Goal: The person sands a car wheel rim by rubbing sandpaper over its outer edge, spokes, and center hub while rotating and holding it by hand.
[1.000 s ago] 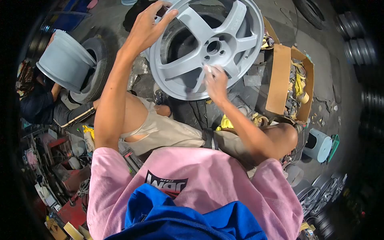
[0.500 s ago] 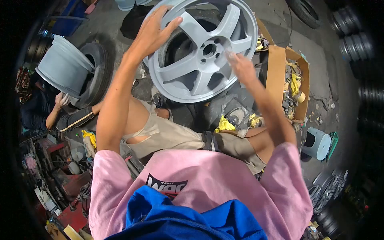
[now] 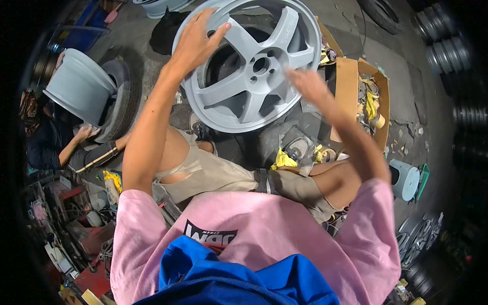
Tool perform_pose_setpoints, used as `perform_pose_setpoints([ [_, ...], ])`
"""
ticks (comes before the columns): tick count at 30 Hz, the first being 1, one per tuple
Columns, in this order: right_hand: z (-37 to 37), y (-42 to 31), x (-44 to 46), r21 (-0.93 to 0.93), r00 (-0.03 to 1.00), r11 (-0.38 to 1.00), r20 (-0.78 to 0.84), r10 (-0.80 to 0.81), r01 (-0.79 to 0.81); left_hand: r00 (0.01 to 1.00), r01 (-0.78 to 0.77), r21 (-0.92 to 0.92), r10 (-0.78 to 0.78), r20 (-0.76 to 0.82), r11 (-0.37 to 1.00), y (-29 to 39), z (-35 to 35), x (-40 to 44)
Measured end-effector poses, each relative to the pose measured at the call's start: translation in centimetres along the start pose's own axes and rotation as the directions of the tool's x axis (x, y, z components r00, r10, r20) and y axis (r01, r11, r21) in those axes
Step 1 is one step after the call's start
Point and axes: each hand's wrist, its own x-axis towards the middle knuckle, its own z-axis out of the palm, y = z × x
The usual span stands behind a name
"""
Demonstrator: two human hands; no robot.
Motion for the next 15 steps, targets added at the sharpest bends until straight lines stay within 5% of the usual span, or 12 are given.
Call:
perform_pose_setpoints([
  [1,-0.8,2.6,0.7,-0.122,0.974,0.988,-0.196,-0.112,0.089,1.000,0.008,-0.008,-0.008,0.015,1.000,0.0,0.0,0.1],
  [2,-4.3,3.6,2.3,-0.172,0.982,0.973,-0.084,-0.171,0.155,1.000,0.003,-0.006,-0.003,0.019,1.000,-0.1,0.1,0.2],
  [7,-4.5,3.1,1.7,-0.224,0.954,0.951,-0.162,-0.251,0.212,1.000,-0.014,0.003,0.014,0.018,1.000,-0.7,-0.5,-0.2],
  [10,2.9,-3.9,-0.1,0.245,0.928,0.967,-0.338,0.156,-0.073,0.999,0.017,0.004,-0.017,0.044,1.000,-0.7,-0.8,-0.4],
  [13,-0.5,-11.6,1.2,0.744,0.865,0.627,-0.140,0.481,-0.229,1.000,0.007,0.001,-0.007,0.022,1.000,-1.0,-0.7,-0.7],
  [14,-4.3,-12.3,1.8,0.931,0.816,-0.141,0.362,0.451,-0.336,1.000,0.003,0.001,-0.003,0.025,1.000,-1.1,-0.8,-0.6],
  [15,-5.4,-11.5,1.7,0.930,0.813,-0.145,0.366,0.454,-0.338,1.000,0.002,-0.005,-0.002,0.027,1.000,-1.1,-0.7,-0.6],
])
